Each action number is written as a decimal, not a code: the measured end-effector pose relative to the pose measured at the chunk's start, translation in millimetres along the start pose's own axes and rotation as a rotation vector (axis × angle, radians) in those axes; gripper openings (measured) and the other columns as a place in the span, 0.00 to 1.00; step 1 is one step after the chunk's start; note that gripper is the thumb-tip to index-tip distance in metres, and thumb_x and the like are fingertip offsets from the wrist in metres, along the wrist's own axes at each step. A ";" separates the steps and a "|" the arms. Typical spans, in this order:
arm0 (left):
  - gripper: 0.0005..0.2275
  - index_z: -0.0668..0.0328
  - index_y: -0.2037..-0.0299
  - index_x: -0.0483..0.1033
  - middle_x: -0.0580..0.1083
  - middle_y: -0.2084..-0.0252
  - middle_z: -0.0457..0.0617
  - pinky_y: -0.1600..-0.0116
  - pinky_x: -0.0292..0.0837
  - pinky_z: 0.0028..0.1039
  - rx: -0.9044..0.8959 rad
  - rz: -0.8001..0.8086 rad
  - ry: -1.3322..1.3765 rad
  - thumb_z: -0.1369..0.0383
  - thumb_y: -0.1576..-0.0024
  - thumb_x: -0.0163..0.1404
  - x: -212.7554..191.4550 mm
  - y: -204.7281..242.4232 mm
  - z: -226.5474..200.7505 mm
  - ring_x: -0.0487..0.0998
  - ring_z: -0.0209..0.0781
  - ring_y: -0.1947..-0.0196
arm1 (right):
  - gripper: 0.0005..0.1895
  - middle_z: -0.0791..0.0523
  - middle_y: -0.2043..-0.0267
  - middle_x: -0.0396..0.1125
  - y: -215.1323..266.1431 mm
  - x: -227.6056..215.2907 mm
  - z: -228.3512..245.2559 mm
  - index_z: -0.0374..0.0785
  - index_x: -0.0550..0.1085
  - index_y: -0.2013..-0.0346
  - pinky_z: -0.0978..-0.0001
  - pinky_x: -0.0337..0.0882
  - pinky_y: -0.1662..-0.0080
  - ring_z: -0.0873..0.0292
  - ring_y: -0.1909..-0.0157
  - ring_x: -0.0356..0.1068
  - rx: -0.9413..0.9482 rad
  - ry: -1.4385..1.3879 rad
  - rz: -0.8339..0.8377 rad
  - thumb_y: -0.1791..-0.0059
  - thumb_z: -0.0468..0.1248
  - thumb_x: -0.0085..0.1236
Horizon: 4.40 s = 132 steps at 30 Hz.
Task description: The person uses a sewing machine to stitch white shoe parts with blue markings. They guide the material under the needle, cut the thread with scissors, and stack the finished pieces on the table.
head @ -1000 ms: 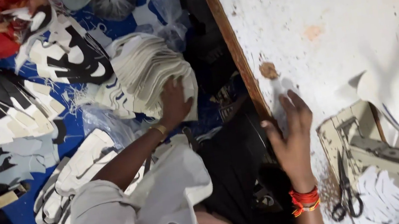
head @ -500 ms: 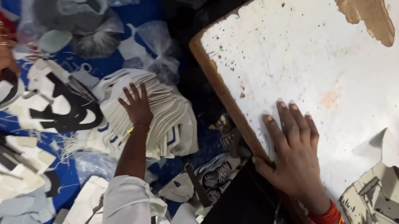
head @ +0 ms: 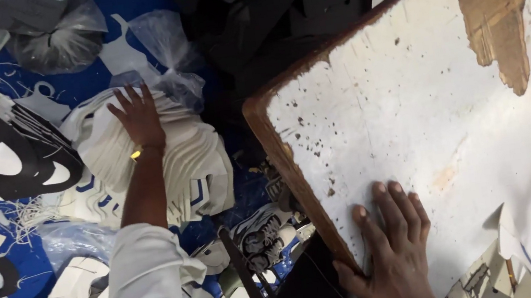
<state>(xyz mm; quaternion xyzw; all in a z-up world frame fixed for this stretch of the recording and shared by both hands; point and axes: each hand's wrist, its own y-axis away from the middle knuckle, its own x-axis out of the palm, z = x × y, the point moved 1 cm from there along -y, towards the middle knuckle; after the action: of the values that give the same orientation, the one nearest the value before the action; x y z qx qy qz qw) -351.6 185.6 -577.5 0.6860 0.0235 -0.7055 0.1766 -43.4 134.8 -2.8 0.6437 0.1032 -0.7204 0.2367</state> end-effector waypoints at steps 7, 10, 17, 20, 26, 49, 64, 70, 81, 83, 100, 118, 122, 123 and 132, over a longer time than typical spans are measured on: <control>0.29 0.48 0.20 0.52 0.53 0.23 0.69 0.38 0.42 0.81 -0.141 0.039 0.287 0.63 0.33 0.44 33.2 -40.4 37.1 0.49 0.78 0.27 | 0.44 0.42 0.26 0.48 0.5 3.1 0.4 0.46 0.58 0.32 0.31 0.43 0.29 0.35 0.24 0.45 0.043 0.025 -0.017 0.57 0.61 0.58; 0.33 0.47 0.22 0.56 0.60 0.30 0.71 0.47 0.54 0.78 -0.149 0.073 0.170 0.59 0.40 0.51 63.1 -40.5 44.0 0.61 0.82 0.38 | 0.43 0.42 0.27 0.48 -0.3 5.3 -0.3 0.46 0.59 0.34 0.30 0.43 0.29 0.35 0.25 0.46 0.038 0.016 -0.043 0.58 0.61 0.57; 0.39 0.50 0.28 0.63 0.71 0.43 0.67 0.55 0.71 0.60 -0.173 0.250 0.358 0.56 0.51 0.64 -17.3 -11.3 51.8 0.76 0.71 0.54 | 0.44 0.42 0.26 0.48 -0.3 2.9 -1.7 0.43 0.60 0.34 0.31 0.43 0.29 0.36 0.24 0.45 0.017 0.016 -0.027 0.56 0.62 0.58; 0.35 0.57 0.33 0.66 0.73 0.47 0.69 0.56 0.73 0.57 -0.170 0.178 0.478 0.57 0.51 0.65 -62.5 -1.0 83.8 0.77 0.71 0.56 | 0.43 0.42 0.26 0.48 -0.3 0.5 -2.5 0.43 0.60 0.33 0.32 0.44 0.29 0.37 0.24 0.46 -0.040 0.008 -0.045 0.56 0.60 0.57; 0.30 0.65 0.40 0.70 0.78 0.49 0.63 0.48 0.75 0.47 -0.189 -0.214 1.008 0.65 0.51 0.69 -170.2 67.2 161.2 0.79 0.61 0.51 | 0.45 0.42 0.24 0.47 -4.9 -8.6 7.7 0.43 0.60 0.30 0.35 0.43 0.27 0.37 0.22 0.44 -0.066 -0.041 -0.070 0.57 0.58 0.59; 0.32 0.57 0.23 0.47 0.57 0.24 0.49 0.22 0.58 0.30 0.595 -1.057 1.359 0.74 0.26 0.62 -603.0 246.6 27.2 0.62 0.43 0.26 | 0.33 0.44 0.31 0.59 117.6 -6.0 34.8 0.34 0.68 0.39 0.47 0.54 0.29 0.41 0.28 0.55 0.044 -0.225 -0.376 0.59 0.37 0.62; 0.29 0.60 0.30 0.65 0.61 0.26 0.52 0.23 0.46 0.46 1.375 -0.490 0.341 0.83 0.45 0.46 -575.5 250.9 -142.6 0.56 0.53 0.24 | 0.22 0.48 0.37 0.66 268.2 -36.6 57.2 0.36 0.71 0.41 0.54 0.69 0.35 0.43 0.36 0.67 0.058 -0.452 -0.536 0.50 0.30 0.59; 0.31 0.51 0.29 0.65 0.57 0.23 0.53 0.21 0.44 0.46 1.031 -0.465 0.501 0.80 0.45 0.50 -548.0 277.4 -122.4 0.51 0.54 0.21 | 0.30 0.45 0.27 0.56 205.1 -18.0 -43.8 0.32 0.61 0.31 0.52 0.65 0.29 0.47 0.25 0.56 0.447 -0.953 -0.960 0.49 0.35 0.48; 0.46 0.56 0.22 0.23 0.30 0.20 0.64 0.22 0.42 0.46 0.313 0.244 1.832 0.49 0.37 0.48 -558.9 334.5 -141.2 0.36 0.58 0.19 | 0.45 0.42 0.27 0.51 117.4 -46.1 -109.4 0.30 0.47 0.24 0.55 0.60 0.32 0.46 0.28 0.54 0.387 -1.528 -0.604 0.48 0.51 0.50; 0.47 0.57 0.22 0.24 0.30 0.20 0.64 0.22 0.41 0.45 0.213 0.249 1.743 0.47 0.38 0.47 -561.8 330.8 -150.5 0.35 0.58 0.19 | 0.44 0.37 0.35 0.59 116.8 -58.9 -82.3 0.31 0.50 0.28 0.51 0.69 0.38 0.41 0.36 0.63 0.435 -1.535 -0.540 0.54 0.44 0.55; 0.47 0.62 0.21 0.31 0.40 0.19 0.65 0.26 0.65 0.39 0.725 0.223 1.729 0.67 0.39 0.61 -541.6 197.0 -176.4 0.52 0.55 0.22 | 0.53 0.41 0.23 0.33 91.8 -32.5 -23.0 0.39 0.29 0.25 0.53 0.51 0.28 0.44 0.23 0.38 0.550 -1.490 -0.761 0.52 0.34 0.55; 0.27 0.65 0.29 0.55 0.58 0.30 0.62 0.32 0.57 0.55 -0.005 -0.509 1.030 0.59 0.31 0.52 -346.6 218.8 -18.4 0.62 0.62 0.32 | 0.42 0.48 0.24 0.49 123.8 4.3 -3.9 0.38 0.56 0.26 0.46 0.55 0.26 0.43 0.23 0.51 0.194 -0.485 -0.416 0.51 0.43 0.65; 0.37 0.65 0.26 0.49 0.49 0.26 0.71 0.35 0.51 0.64 -0.066 -0.241 0.900 0.56 0.38 0.57 -224.7 230.1 -9.4 0.51 0.74 0.28 | 0.43 0.48 0.26 0.53 86.0 -22.1 10.3 0.37 0.62 0.30 0.46 0.53 0.30 0.42 0.26 0.51 0.001 -0.203 -0.222 0.57 0.45 0.70; 0.42 0.64 0.25 0.44 0.46 0.25 0.71 0.35 0.50 0.67 -0.062 -0.095 0.820 0.54 0.41 0.59 -203.9 226.2 -11.7 0.48 0.75 0.27 | 0.44 0.47 0.26 0.53 77.5 -22.4 10.4 0.37 0.63 0.31 0.46 0.53 0.32 0.42 0.27 0.51 -0.025 -0.151 -0.164 0.58 0.45 0.69; 0.54 0.52 0.22 0.34 0.37 0.22 0.66 0.32 0.45 0.72 -0.115 0.359 0.404 0.52 0.51 0.64 -66.3 147.5 -27.9 0.40 0.74 0.24 | 0.45 0.48 0.29 0.51 36.1 -9.3 -1.0 0.46 0.66 0.36 0.35 0.53 0.38 0.39 0.27 0.48 -0.051 -0.056 0.042 0.67 0.48 0.69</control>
<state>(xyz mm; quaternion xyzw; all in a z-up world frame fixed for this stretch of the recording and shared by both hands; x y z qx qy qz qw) -283.6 69.6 -483.6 0.7947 -0.0235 -0.5094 0.3293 -24.9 105.9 11.7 0.6190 0.1012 -0.7303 0.2708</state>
